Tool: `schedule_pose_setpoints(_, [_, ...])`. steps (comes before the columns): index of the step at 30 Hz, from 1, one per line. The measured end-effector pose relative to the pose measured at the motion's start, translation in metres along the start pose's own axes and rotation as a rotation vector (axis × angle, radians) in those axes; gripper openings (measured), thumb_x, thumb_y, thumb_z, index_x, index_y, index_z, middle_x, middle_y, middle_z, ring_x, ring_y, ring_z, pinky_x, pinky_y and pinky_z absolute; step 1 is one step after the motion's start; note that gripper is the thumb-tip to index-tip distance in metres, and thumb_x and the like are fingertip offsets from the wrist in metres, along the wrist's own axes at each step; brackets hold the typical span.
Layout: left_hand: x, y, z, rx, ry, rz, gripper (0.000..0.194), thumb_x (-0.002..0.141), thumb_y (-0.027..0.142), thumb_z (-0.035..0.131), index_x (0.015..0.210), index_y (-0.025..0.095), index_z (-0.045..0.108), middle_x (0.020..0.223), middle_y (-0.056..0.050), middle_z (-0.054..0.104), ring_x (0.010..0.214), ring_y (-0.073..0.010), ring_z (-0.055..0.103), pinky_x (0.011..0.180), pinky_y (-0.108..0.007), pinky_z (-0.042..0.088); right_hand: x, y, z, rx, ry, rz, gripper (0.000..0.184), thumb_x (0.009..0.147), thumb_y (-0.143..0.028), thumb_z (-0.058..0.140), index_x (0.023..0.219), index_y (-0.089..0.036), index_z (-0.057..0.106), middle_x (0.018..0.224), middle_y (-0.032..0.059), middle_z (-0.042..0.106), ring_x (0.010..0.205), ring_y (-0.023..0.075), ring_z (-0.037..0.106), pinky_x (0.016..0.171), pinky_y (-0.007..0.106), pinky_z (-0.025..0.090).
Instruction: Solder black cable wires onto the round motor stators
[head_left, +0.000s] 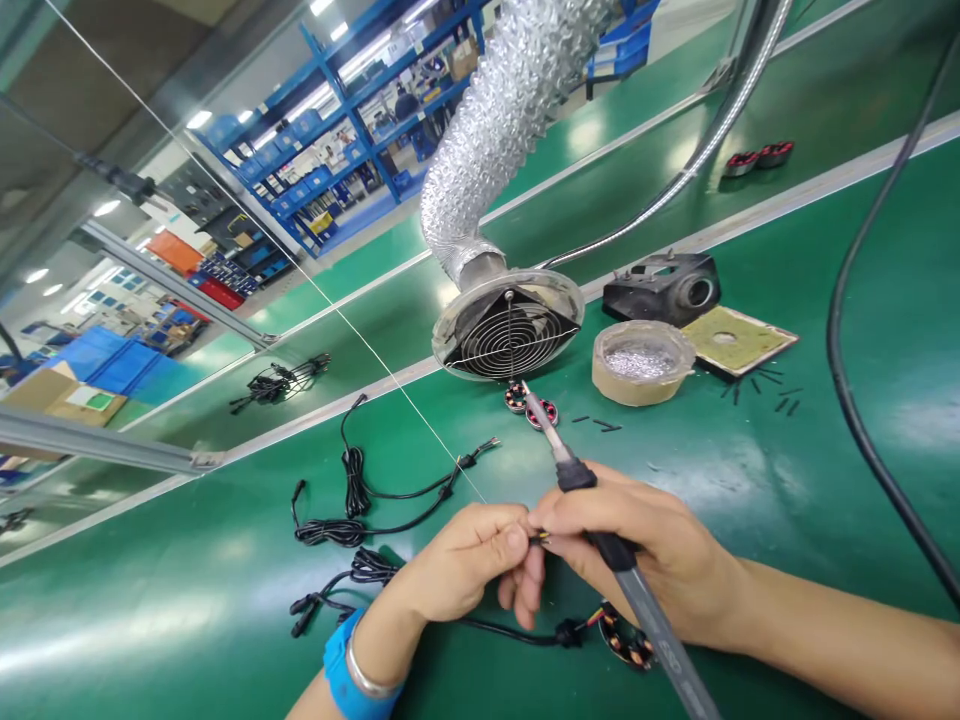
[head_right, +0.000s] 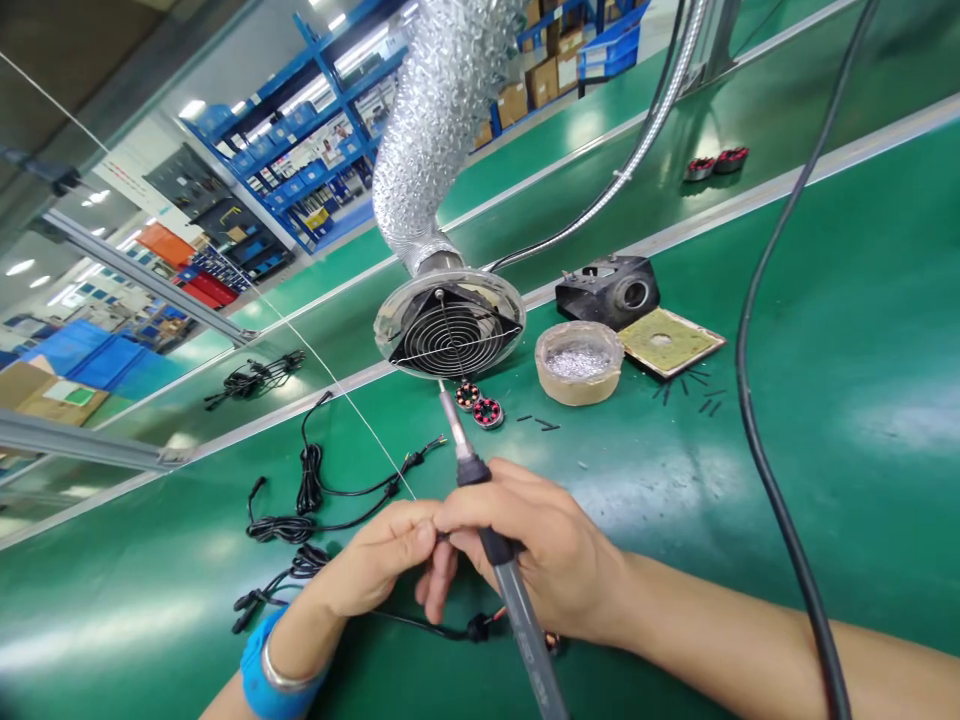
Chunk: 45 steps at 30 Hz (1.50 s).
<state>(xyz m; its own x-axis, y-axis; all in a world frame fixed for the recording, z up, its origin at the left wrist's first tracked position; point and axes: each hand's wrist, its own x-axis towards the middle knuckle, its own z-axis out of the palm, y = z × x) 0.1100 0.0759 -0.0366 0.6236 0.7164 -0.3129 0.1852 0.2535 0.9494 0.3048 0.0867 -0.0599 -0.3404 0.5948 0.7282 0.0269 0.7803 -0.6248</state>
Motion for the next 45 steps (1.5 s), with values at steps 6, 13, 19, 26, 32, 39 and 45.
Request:
schedule_pose_setpoints(6, [-0.005,0.004,0.012,0.308,0.268,0.074,0.042,0.099,0.051,0.040,0.078,0.017,0.053,0.073,-0.002,0.065,0.063,-0.0102,0.051,0.063,-0.022,0.039,0.003,-0.004,-0.003,-0.029,0.061,0.220,0.025,0.082,-0.009,0.056,0.103,-0.022,0.053,0.078,-0.0019,0.063,0.064,0.0109,0.062,0.059,0.021,0.053])
schedule_pose_setpoints(13, [-0.002,-0.004,0.019,0.166,0.269,0.085,0.036,0.099,0.050,0.042,0.089,0.018,0.056,0.075,-0.001,0.067,0.059,-0.0109,0.051,0.058,-0.023,0.039,0.002,-0.004,0.001,-0.056,0.081,0.199,0.017,0.088,-0.010,0.054,0.097,-0.023,0.053,0.071,-0.0043,0.063,0.058,0.0093,0.061,0.053,0.018,0.049])
schedule_pose_setpoints(19, [-0.002,-0.011,0.023,0.139,0.451,0.106,0.033,0.098,0.047,0.046,0.084,0.019,0.053,0.071,0.002,0.062,0.061,-0.0100,0.049,0.061,-0.022,0.038,-0.001,-0.005,0.004,-0.073,0.086,0.285,0.020,0.089,-0.012,0.054,0.104,-0.024,0.051,0.073,-0.0039,0.064,0.058,0.0100,0.061,0.055,0.019,0.050])
schedule_pose_setpoints(26, [-0.002,-0.006,0.018,0.237,0.445,0.087,0.030,0.099,0.044,0.045,0.080,0.020,0.048,0.066,0.006,0.042,0.062,-0.0113,0.037,0.059,-0.023,0.031,-0.003,-0.003,0.002,-0.173,0.034,0.153,0.019,0.087,-0.012,0.054,0.103,-0.023,0.052,0.077,-0.0009,0.065,0.063,0.0139,0.061,0.057,0.025,0.050])
schedule_pose_setpoints(32, [-0.001,0.001,0.018,0.505,0.329,0.067,0.025,0.100,0.034,0.040,0.080,0.020,0.047,0.073,0.001,0.050,0.068,-0.0145,0.045,0.064,-0.026,0.035,-0.002,0.005,0.001,-0.130,-0.024,-0.040,0.026,0.093,-0.007,0.051,0.114,-0.023,0.052,0.078,-0.0011,0.069,0.066,0.0135,0.058,0.063,0.027,0.047])
schedule_pose_setpoints(39, [-0.001,0.008,0.017,0.666,0.342,0.042,0.017,0.097,0.027,0.045,0.084,0.020,0.054,0.077,0.000,0.056,0.070,-0.0150,0.049,0.065,-0.026,0.036,0.005,0.008,-0.008,-0.134,-0.047,-0.024,0.022,0.093,-0.006,0.049,0.110,-0.020,0.053,0.082,0.0002,0.066,0.066,0.0127,0.052,0.061,0.024,0.043])
schedule_pose_setpoints(45, [-0.003,0.010,0.013,0.646,0.318,0.038,0.018,0.094,0.025,0.048,0.077,0.019,0.053,0.069,0.003,0.051,0.063,-0.0121,0.043,0.060,-0.024,0.032,0.006,0.015,-0.014,-0.063,-0.113,-0.003,0.025,0.089,-0.001,0.054,0.105,-0.020,0.054,0.085,-0.0010,0.067,0.068,0.0110,0.050,0.064,0.021,0.043])
